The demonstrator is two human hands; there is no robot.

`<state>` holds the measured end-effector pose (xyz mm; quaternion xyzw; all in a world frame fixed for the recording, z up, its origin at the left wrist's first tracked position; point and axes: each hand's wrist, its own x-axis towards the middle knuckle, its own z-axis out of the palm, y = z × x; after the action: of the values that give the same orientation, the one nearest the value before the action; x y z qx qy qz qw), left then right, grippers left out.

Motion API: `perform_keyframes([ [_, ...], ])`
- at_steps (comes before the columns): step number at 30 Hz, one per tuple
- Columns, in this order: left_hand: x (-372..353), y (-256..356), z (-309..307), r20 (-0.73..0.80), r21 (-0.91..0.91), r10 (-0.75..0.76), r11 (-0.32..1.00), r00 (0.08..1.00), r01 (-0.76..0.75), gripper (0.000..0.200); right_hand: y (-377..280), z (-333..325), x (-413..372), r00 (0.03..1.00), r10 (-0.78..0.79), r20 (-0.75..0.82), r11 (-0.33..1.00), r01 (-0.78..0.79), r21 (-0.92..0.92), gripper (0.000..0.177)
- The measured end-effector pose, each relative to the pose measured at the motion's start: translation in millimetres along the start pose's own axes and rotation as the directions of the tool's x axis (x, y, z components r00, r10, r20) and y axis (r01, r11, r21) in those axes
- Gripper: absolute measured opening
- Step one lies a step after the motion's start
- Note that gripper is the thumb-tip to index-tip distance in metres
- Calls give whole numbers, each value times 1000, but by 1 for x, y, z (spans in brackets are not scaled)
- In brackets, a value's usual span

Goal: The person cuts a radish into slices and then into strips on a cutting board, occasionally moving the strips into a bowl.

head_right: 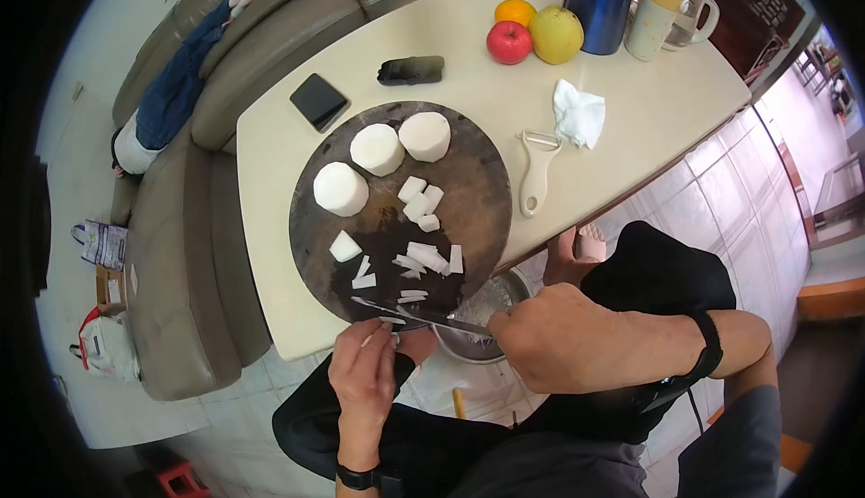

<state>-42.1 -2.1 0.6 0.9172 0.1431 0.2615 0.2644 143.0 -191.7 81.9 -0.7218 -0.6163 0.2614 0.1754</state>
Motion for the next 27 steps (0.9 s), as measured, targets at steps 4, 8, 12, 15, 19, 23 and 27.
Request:
perform_keyframes([
  [4,-5,0,7,25,181,221,958,975,-222,23,0,0,2,999,8,52,1000,-8,-6,18],
  [8,-8,0,9,45,221,217,950,975,-221,24,1,1,5,998,23,51,998,-20,-57,20],
  [12,-8,0,10,36,199,210,957,977,-212,26,-4,0,5,1000,3,19,995,-1,-103,21],
  [15,-15,-3,10,66,195,195,959,979,-204,28,-9,-2,4,998,-48,46,995,52,-83,22],
  [19,-19,-3,7,149,155,118,978,982,-141,33,-13,-4,5,993,-76,96,990,86,-110,23],
  [23,-15,-1,8,122,168,152,971,981,-171,35,-16,-7,5,990,-83,116,986,99,-135,22],
  [27,-21,-3,6,155,175,117,974,981,-144,38,-17,-1,7,986,-131,103,963,151,-225,19],
])
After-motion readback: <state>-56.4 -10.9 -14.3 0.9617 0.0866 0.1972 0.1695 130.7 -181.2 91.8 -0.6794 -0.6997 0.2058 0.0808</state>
